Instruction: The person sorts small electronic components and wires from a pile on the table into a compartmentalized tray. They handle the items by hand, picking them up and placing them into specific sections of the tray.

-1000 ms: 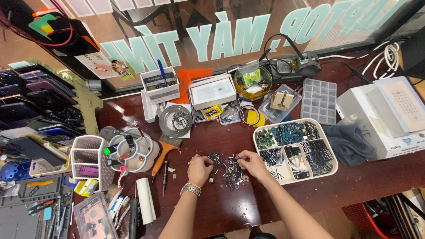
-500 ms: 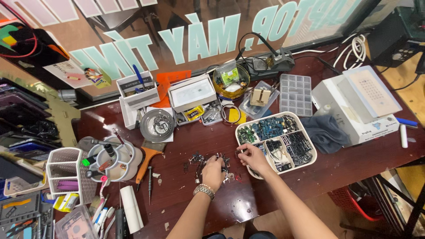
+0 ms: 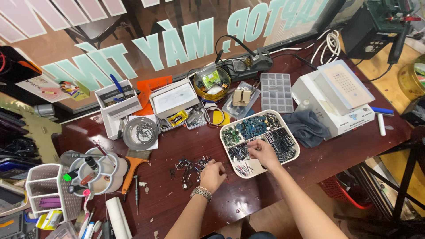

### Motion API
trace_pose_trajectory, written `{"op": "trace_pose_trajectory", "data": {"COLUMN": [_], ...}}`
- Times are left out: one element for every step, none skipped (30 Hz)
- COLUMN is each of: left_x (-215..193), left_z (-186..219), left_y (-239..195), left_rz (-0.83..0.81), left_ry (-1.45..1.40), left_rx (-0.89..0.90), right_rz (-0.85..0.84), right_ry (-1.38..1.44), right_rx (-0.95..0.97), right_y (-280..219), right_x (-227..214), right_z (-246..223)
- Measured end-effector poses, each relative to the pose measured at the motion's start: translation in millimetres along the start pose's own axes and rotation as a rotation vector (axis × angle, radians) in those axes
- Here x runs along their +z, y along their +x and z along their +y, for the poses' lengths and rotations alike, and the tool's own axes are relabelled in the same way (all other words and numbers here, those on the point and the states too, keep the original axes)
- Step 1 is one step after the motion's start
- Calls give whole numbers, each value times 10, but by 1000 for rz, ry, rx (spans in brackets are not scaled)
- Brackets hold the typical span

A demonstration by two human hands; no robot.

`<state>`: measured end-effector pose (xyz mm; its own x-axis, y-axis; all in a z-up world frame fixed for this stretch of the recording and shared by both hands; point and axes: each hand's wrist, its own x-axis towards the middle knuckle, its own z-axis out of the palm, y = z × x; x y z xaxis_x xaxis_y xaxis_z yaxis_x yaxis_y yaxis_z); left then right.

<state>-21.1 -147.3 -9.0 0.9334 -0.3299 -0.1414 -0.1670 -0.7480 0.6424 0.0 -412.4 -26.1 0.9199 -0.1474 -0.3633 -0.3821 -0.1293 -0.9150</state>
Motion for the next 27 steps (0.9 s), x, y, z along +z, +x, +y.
{"op": "trace_pose_trajectory", "data": {"left_x": [24,44,63,84,106,125,134,128,114,81,41,6,-15,-28,-32,-22,-5,30,84,150,221,302,384,468,550,622,681], "left_z": [23,43,68,100,139,182,220,248,279,299,321,357,412,476,546,621,692,767,848,923,988,1051,1106,1160,1205,1237,1257], "left_y": [20,40,58,77,101,126,148,164,182,192,200,213,217,213,212,227,244,257,275,303,328,351,382,419,440,448,456], "left_rz": [-12,-25,-40,17,74,130,108,86,63,75,88,100,152,206,259,238,218,197,144,92,39,29,19,9,3,-1,-6], "left_ry": [-23,-46,-68,-32,5,44,62,80,98,95,92,89,21,-47,-115,-151,-188,-225,-254,-282,-310,-252,-194,-139,-119,-97,-75], "left_rx": [-80,-161,-242,-209,-175,-138,-154,-172,-191,-197,-204,-209,-225,-239,-253,-205,-156,-108,-71,-34,2,49,95,144,141,137,132], "right_rz": [-5,-13,-21,-39,-57,-74,-77,-82,-87,-78,-68,-58,-56,-53,-50,-51,-53,-55,-26,2,30,-1,-32,-61,-104,-148,-193], "right_ry": [-23,-46,-70,-51,-32,-12,-17,-22,-27,-23,-20,-16,-80,-143,-207,-263,-320,-378,-444,-511,-577,-639,-701,-766,-833,-898,-963], "right_rx": [16,32,48,40,32,22,36,51,67,56,45,34,31,26,21,-8,-36,-64,-86,-110,-133,-184,-234,-285,-297,-310,-322], "right_y": [-4,-13,-22,-39,-58,-69,-82,-102,-115,-122,-131,-143,-162,-176,-191,-205,-219,-239,-265,-285,-296,-310,-325,-334,-339,-343,-350], "right_x": [-54,-87,-99,-83,-50,-41,-47,-46,-61,-84,-128,-172,-216,-263,-294,-322,-339,-363,-422,-491,-538,-595,-668,-737,-775,-803,-828], "right_z": [23,52,81,110,139,160,175,188,189,179,160,137,111,75,36,-8,-55,-104,-154,-206,-251,-288,-318,-341,-353,-355,-350]}}
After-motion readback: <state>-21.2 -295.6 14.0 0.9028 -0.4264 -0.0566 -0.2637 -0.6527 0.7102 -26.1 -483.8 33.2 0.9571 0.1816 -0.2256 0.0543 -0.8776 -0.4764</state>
